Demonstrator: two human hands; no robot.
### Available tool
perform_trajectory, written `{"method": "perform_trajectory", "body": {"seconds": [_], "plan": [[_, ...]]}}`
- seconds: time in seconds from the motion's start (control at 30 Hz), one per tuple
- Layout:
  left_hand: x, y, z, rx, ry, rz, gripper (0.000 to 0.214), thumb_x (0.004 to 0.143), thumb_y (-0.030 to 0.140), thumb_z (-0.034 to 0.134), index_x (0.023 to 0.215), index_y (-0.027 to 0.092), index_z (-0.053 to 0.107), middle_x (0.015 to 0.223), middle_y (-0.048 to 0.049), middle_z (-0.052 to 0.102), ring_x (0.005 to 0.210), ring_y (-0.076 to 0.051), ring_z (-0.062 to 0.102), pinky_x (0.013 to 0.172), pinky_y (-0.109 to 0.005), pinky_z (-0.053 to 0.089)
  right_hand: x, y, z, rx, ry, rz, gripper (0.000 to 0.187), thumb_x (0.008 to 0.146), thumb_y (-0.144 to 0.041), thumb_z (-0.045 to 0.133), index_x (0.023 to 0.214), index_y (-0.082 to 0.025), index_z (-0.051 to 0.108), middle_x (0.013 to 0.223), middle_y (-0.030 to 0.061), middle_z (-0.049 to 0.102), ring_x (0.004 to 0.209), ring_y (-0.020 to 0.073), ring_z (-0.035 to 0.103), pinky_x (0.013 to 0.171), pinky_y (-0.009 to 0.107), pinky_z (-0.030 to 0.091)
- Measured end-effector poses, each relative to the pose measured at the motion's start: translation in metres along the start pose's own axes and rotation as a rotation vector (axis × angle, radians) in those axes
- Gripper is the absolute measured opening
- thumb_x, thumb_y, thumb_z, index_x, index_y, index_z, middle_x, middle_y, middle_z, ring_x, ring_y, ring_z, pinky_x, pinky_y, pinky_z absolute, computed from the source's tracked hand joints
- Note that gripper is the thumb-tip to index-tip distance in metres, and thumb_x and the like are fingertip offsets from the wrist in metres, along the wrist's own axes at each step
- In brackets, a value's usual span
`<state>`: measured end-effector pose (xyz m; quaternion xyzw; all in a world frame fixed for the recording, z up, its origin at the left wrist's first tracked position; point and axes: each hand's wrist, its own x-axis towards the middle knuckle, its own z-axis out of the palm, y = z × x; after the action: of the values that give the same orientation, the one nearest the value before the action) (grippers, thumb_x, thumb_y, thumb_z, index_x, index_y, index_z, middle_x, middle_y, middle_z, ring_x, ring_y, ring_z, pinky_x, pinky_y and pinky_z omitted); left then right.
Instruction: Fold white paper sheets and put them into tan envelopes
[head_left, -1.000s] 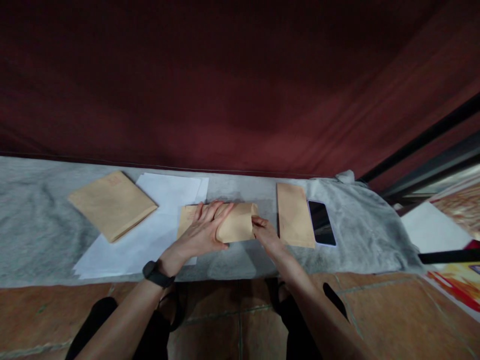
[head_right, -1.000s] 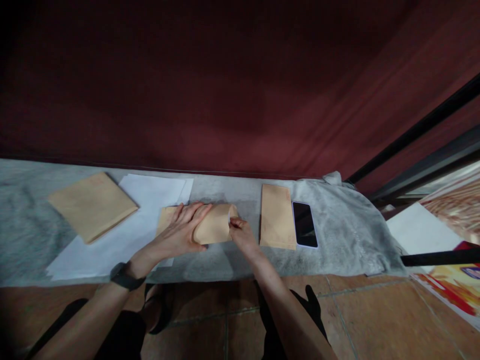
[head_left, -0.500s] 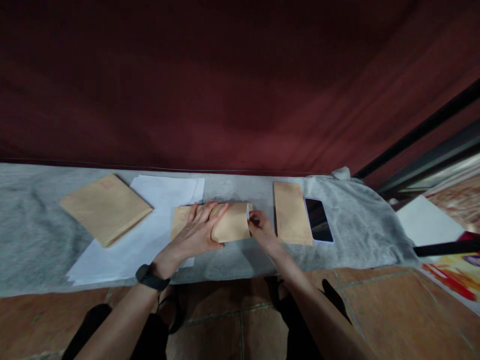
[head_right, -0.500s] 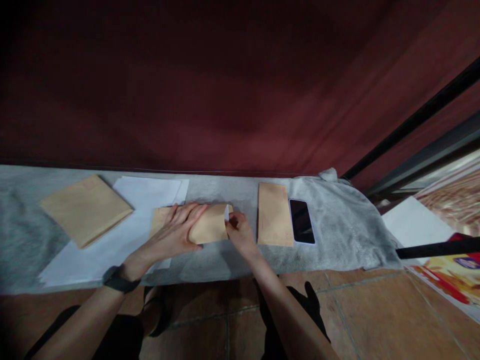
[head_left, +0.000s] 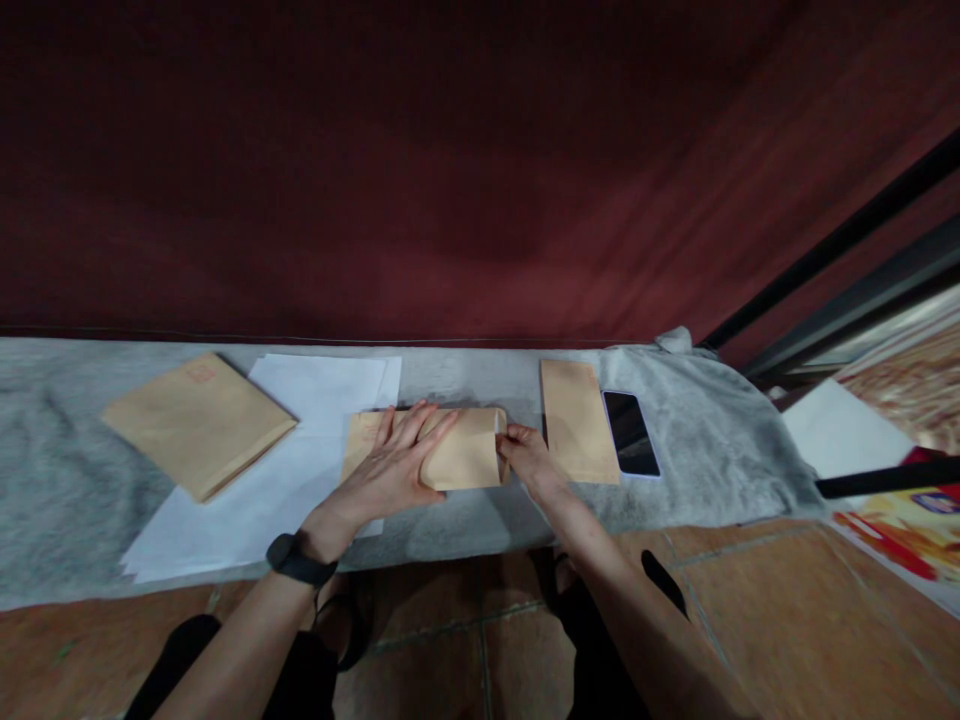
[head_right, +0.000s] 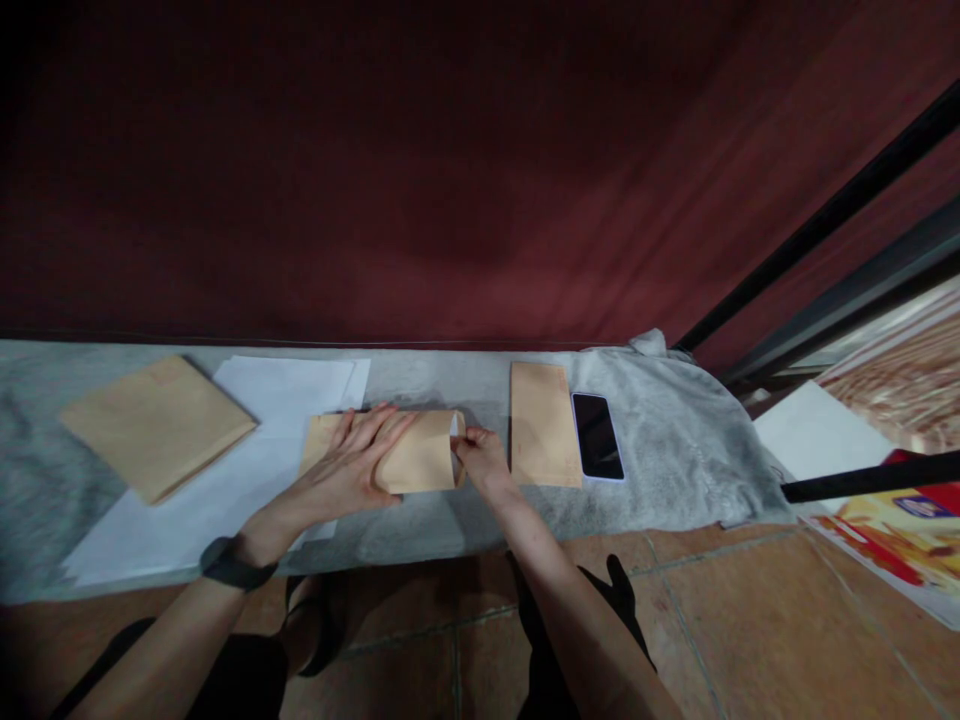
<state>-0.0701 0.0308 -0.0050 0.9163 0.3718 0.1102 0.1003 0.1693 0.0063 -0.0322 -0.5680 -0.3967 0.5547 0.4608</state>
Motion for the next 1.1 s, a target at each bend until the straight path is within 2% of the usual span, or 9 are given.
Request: {"method": "perform_trajectory", "body": {"seconds": [0.17, 0.27, 0.4, 0.47, 0.53, 0.63, 0.77, 0.97, 1.1], "plan": [[0.002, -0.001, -0.004, -0.073, 0.073, -0.003, 0.109, 0.073, 0.053, 0.079, 0.158, 0.027, 0.017, 0.164, -0.0178, 0.02, 0.151, -0.039, 0.017, 0.119, -0.064, 0.007, -0.002, -0.002, 0.0, 0.072, 0.068, 0.001, 0.025, 0.065, -0.043, 0.068, 0.067, -0.019, 0.069, 0.058, -0.0009, 0.067, 0.052, 0.0132, 0.056, 0.053, 0.024, 0.04], [0.005, 0.005, -0.008, -0.202, 0.36, -0.159, 0.082, 0.081, 0.051, 0.073, 0.15, 0.025, 0.037, 0.156, -0.0168, 0.035, 0.147, -0.036, 0.029, 0.119, -0.06, 0.018, -0.002, -0.004, -0.001, 0.204, 0.166, -0.012, 0.025, 0.065, -0.042, 0.069, 0.074, -0.019, 0.07, 0.064, 0.0006, 0.071, 0.057, 0.0154, 0.061, 0.056, 0.025, 0.044], [0.007, 0.024, 0.0, -0.715, 0.813, -0.647, 0.045, 0.082, 0.045, 0.071, 0.12, 0.022, 0.057, 0.123, -0.01, 0.06, 0.12, -0.027, 0.057, 0.1, -0.046, 0.05, -0.003, -0.006, 0.003, 0.386, 0.29, -0.034, 0.022, 0.062, -0.037, 0.071, 0.077, -0.022, 0.068, 0.071, 0.001, 0.074, 0.065, 0.0181, 0.067, 0.06, 0.026, 0.048], [0.009, 0.037, 0.007, -1.188, 0.747, -0.853, 0.036, 0.08, 0.043, 0.074, 0.104, 0.021, 0.06, 0.106, -0.0068, 0.065, 0.103, -0.024, 0.066, 0.087, -0.042, 0.057, -0.006, -0.005, 0.009, 0.441, 0.291, -0.049, 0.021, 0.063, -0.035, 0.071, 0.08, -0.023, 0.068, 0.077, 0.0009, 0.075, 0.07, 0.0183, 0.068, 0.063, 0.027, 0.05], [0.012, 0.05, 0.013, -1.642, 0.476, -0.952, 0.03, 0.078, 0.037, 0.077, 0.095, 0.017, 0.062, 0.095, -0.0075, 0.069, 0.091, -0.023, 0.07, 0.082, -0.04, 0.059, -0.011, -0.006, 0.017, 0.487, 0.267, -0.065, 0.022, 0.065, -0.034, 0.072, 0.082, -0.022, 0.069, 0.081, 0.0007, 0.075, 0.072, 0.0175, 0.068, 0.064, 0.027, 0.051], [0.018, 0.061, 0.02, -1.941, 0.325, -0.959, 0.028, 0.07, 0.02, 0.082, 0.09, 0.016, 0.064, 0.094, -0.0071, 0.073, 0.086, -0.022, 0.072, 0.082, -0.039, 0.06, -0.02, -0.007, 0.027, 0.491, 0.214, -0.061, 0.024, 0.067, -0.036, 0.072, 0.086, -0.022, 0.069, 0.084, 0.0003, 0.075, 0.071, 0.016, 0.067, 0.066, 0.026, 0.051], [0.023, 0.056, 0.024, -1.864, 0.374, -1.003, 0.03, 0.058, 0.011, 0.083, 0.081, 0.016, 0.065, 0.078, -0.0009, 0.072, 0.067, -0.014, 0.068, 0.067, -0.027, 0.056, -0.028, -0.012, 0.022, 0.439, 0.117, -0.003, 0.025, 0.062, -0.032, 0.073, 0.084, -0.021, 0.068, 0.083, 0.0, 0.074, 0.075, 0.0174, 0.068, 0.068, 0.027, 0.053], [0.018, 0.032, 0.012, -1.575, 0.178, -0.843, 0.043, 0.056, 0.025, 0.08, 0.096, 0.016, 0.068, 0.087, -0.0033, 0.073, 0.069, -0.015, 0.065, 0.058, -0.023, 0.047, -0.034, -0.023, -0.008, 0.401, -0.059, 0.163, 0.033, 0.062, -0.029, 0.066, 0.095, -0.021, 0.064, 0.089, 0.0026, 0.074, 0.067, 0.0174, 0.069, 0.064, 0.03, 0.057], [0.012, 0.022, 0.011, -1.381, 0.101, -0.79, 0.042, 0.062, 0.026, 0.069, 0.103, 0.018, 0.064, 0.078, 0.0001, 0.069, 0.065, -0.015, 0.062, 0.054, -0.022, 0.041, -0.035, -0.02, -0.019, 0.219, -0.063, 0.192, 0.035, 0.065, -0.03, 0.068, 0.099, -0.021, 0.064, 0.08, 0.0001, 0.072, 0.062, 0.0163, 0.067, 0.06, 0.029, 0.056]]}}
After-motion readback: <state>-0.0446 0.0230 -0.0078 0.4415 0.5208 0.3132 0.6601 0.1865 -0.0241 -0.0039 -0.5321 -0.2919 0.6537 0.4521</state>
